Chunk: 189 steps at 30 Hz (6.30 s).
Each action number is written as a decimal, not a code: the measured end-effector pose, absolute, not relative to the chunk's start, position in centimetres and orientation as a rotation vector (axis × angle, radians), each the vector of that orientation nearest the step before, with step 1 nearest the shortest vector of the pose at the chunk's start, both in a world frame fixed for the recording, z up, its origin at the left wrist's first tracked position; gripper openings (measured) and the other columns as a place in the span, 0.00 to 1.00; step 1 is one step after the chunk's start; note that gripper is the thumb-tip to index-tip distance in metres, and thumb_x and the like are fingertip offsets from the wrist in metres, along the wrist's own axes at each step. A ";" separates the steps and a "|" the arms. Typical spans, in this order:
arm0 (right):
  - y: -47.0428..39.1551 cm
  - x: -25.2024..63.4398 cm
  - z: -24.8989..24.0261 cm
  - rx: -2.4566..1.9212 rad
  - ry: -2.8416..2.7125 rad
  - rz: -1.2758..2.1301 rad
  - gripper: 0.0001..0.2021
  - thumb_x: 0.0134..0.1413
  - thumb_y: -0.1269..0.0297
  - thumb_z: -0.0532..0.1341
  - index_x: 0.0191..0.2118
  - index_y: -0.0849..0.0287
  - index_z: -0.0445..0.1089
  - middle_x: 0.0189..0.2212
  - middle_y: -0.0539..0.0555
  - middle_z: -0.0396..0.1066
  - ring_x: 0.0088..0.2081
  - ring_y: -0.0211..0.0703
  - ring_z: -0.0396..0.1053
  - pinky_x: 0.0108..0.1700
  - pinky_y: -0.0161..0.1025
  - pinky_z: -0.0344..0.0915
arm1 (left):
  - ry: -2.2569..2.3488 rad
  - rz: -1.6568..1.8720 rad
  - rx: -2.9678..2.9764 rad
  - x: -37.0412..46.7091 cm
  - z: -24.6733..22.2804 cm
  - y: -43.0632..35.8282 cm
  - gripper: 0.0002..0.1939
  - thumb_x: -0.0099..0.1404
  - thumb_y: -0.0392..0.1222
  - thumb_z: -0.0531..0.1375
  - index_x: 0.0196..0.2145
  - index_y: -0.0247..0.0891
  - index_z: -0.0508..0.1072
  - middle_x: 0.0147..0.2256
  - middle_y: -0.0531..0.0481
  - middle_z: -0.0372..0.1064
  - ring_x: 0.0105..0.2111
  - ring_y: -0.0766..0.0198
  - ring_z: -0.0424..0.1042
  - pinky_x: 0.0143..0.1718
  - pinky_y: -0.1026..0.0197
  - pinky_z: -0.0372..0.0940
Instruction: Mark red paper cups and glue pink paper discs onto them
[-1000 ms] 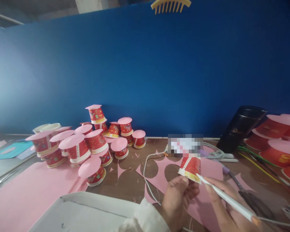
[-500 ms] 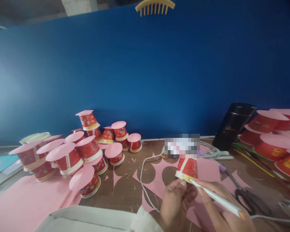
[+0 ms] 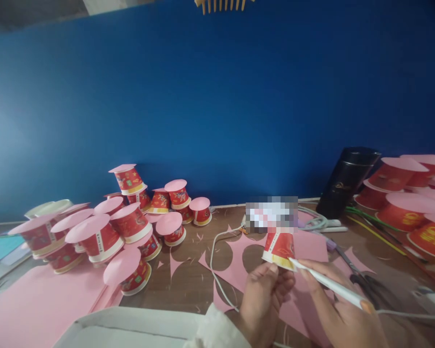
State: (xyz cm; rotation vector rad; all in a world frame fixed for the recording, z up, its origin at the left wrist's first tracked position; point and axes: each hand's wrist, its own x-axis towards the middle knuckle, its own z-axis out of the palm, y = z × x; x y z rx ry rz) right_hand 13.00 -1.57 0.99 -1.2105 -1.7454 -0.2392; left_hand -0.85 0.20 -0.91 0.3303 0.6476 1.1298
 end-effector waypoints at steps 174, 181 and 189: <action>-2.2 12.4 2.0 -1.217 -1.738 -0.231 0.08 0.62 0.63 0.59 0.44 0.55 0.73 0.37 0.51 0.78 0.39 0.40 0.77 0.45 0.34 0.71 | 0.577 1.173 0.339 -1.5 -0.1 0.3 0.25 0.43 0.50 0.77 0.33 0.30 0.78 0.32 0.41 0.77 0.32 0.63 0.74 0.38 0.62 0.67; -2.2 12.2 2.4 -1.231 -1.781 -0.246 0.09 0.63 0.61 0.57 0.42 0.54 0.74 0.35 0.52 0.78 0.35 0.41 0.77 0.41 0.34 0.72 | 0.577 1.173 0.345 -1.5 -0.1 0.3 0.24 0.43 0.50 0.77 0.32 0.30 0.79 0.30 0.43 0.76 0.31 0.64 0.73 0.39 0.62 0.67; -2.4 12.2 2.1 -1.251 -1.771 -0.219 0.09 0.63 0.61 0.57 0.42 0.55 0.74 0.34 0.52 0.79 0.35 0.42 0.77 0.42 0.35 0.72 | 0.594 1.177 0.348 -1.4 -0.2 0.3 0.23 0.44 0.50 0.76 0.31 0.30 0.78 0.29 0.44 0.75 0.29 0.65 0.72 0.39 0.61 0.67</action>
